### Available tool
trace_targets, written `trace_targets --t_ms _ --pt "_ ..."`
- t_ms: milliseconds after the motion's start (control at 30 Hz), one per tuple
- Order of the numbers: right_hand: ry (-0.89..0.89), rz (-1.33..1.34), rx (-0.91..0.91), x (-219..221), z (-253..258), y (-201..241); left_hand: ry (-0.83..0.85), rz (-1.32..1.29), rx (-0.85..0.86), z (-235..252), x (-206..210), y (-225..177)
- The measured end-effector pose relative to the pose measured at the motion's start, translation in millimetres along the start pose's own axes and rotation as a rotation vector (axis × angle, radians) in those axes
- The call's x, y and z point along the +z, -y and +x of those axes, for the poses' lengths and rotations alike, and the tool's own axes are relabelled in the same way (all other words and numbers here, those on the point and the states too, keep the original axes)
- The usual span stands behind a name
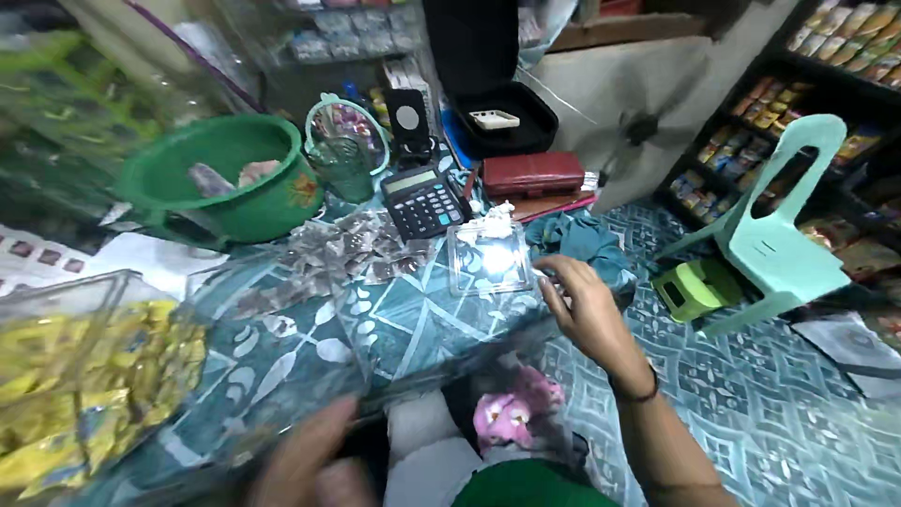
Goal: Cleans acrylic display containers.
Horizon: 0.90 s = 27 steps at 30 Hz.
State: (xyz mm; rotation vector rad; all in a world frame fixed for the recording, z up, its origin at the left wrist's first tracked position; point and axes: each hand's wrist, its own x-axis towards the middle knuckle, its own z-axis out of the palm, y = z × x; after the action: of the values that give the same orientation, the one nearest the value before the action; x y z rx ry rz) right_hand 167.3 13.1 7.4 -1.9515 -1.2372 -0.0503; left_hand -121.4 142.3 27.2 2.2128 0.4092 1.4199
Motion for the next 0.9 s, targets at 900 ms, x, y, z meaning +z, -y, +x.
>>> trace_targets --t_ms 900 --pt "-0.029 -0.108 0.348 -20 44 -106 0.314 -1.259 -0.783 62 176 84"
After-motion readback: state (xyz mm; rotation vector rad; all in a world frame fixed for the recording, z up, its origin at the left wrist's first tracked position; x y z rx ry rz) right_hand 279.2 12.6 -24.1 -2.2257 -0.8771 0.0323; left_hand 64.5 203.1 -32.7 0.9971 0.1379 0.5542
